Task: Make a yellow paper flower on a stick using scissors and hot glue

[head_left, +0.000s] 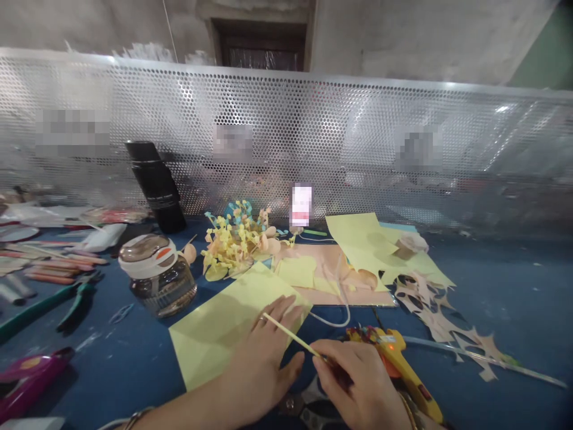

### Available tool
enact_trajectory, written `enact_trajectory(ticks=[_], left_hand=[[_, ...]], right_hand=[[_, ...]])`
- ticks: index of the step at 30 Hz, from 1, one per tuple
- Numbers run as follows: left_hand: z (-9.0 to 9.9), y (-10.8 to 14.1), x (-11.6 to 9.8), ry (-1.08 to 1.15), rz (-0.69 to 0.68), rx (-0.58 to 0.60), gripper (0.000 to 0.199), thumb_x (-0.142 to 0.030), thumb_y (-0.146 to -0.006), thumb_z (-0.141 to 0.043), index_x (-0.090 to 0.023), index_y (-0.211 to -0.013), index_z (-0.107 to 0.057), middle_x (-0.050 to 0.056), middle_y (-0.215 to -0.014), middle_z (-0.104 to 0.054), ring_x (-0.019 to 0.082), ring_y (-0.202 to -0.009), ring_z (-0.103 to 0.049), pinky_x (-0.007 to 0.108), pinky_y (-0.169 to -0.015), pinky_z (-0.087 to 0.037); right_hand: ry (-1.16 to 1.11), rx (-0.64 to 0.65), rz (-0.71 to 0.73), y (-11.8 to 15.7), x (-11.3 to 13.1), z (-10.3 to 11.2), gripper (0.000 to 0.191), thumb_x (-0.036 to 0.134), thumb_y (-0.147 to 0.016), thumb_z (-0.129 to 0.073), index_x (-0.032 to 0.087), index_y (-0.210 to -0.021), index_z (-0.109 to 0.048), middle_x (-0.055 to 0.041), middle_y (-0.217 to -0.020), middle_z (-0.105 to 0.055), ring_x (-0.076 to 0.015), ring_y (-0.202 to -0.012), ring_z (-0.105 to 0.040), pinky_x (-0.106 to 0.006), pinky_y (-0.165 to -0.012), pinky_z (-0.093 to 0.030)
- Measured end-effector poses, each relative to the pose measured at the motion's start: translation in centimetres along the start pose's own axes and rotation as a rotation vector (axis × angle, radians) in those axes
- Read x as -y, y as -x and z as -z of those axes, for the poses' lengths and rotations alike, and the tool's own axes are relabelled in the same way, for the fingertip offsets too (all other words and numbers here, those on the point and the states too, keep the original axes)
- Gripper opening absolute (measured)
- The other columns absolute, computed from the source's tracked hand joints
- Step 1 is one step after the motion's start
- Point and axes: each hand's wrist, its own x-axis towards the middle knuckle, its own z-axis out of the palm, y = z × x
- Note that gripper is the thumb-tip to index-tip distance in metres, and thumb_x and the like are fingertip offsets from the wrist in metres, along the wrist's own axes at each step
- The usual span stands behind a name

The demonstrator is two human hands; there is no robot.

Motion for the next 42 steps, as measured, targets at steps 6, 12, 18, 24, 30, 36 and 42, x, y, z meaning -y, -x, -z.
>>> enact_trajectory(ticks=[6,12,18,24,30,36,42], left_hand=[[-0.3,-0.6,0.5,-0.355,0.16,0.162,0.075,-0.041,-0.076,-0.057,-0.011,-0.141,-0.035,0.021,-0.147,-0.034,0.038,-0.136,-0.028,0.055,-0.106,-0.029],[0.1,-0.8,0.0,-0.412,0.213,0.205,0.057,-0.019,-0.083,-0.04,-0.005,-0.139,-0.038,0.021,-0.142,-0.042,0.031,-0.127,-0.045,0.043,-0.1,-0.042],[1.3,0.4,-0.8,-0.465,-0.001,0.266,0.063,0.002,-0.072,-0.038,-0.008,-0.134,-0.045,0.019,-0.14,-0.047,0.031,-0.127,-0.045,0.043,-0.1,-0.043],[1.0,1.5,-1.8,-0.533,-0.175,0.27,0.052,0.002,-0.08,-0.041,-0.012,-0.129,-0.051,0.016,-0.127,-0.06,0.029,-0.113,-0.059,0.037,-0.09,-0.051],[0.1,2.1,-0.7,-0.492,-0.449,-0.035,0.018,-0.026,-0.089,-0.053,-0.017,-0.102,-0.063,0.006,-0.095,-0.073,0.023,-0.084,-0.069,0.033,-0.077,-0.055],[1.5,2.4,-1.5,-0.399,-0.464,-0.176,0.037,-0.034,-0.094,-0.042,-0.019,-0.062,-0.052,0.0,-0.057,-0.062,0.016,-0.051,-0.06,0.026,-0.049,-0.045],[0.9,2.3,-1.8,0.033,-0.133,-0.062,0.027,-0.02,-0.095,-0.029,-0.02,-0.075,-0.048,0.0,-0.066,-0.059,0.013,-0.055,-0.058,0.022,-0.05,-0.042]], right_hand=[[-0.012,-0.028,0.014,-0.1,0.2,0.0,0.015,0.024,-0.089,-0.051,0.022,-0.097,-0.064,0.0016,-0.063,-0.067,-0.0158,-0.054,-0.063,-0.027,-0.053,-0.046],[-0.01,-0.022,0.019,-0.2,0.1,0.2,0.015,0.024,-0.089,-0.051,0.022,-0.097,-0.064,0.0015,-0.062,-0.067,-0.0162,-0.053,-0.062,-0.028,-0.053,-0.045],[-0.022,-0.02,0.02,-0.3,0.1,0.2,0.015,0.023,-0.09,-0.05,0.022,-0.096,-0.063,0.0008,-0.064,-0.068,-0.0161,-0.053,-0.062,-0.027,-0.051,-0.044],[-0.014,-0.035,0.03,-0.3,0.2,0.2,0.015,0.022,-0.089,-0.05,0.021,-0.096,-0.064,0.0012,-0.062,-0.067,-0.0157,-0.053,-0.062,-0.027,-0.053,-0.044],[-0.004,-0.053,0.031,-0.3,0.1,0.1,0.015,0.023,-0.089,-0.051,0.021,-0.095,-0.065,0.0016,-0.061,-0.067,-0.0159,-0.053,-0.062,-0.027,-0.053,-0.045],[0.02,-0.102,0.033,-0.1,0.1,0.1,0.015,0.024,-0.089,-0.052,0.022,-0.098,-0.064,-0.0004,-0.072,-0.071,-0.0177,-0.061,-0.065,-0.028,-0.059,-0.048],[-0.06,0.018,-0.088,-1.0,0.7,1.2,0.015,0.026,-0.089,-0.05,0.023,-0.092,-0.065,0.003,-0.057,-0.063,-0.015,-0.05,-0.059,-0.025,-0.051,-0.043]])
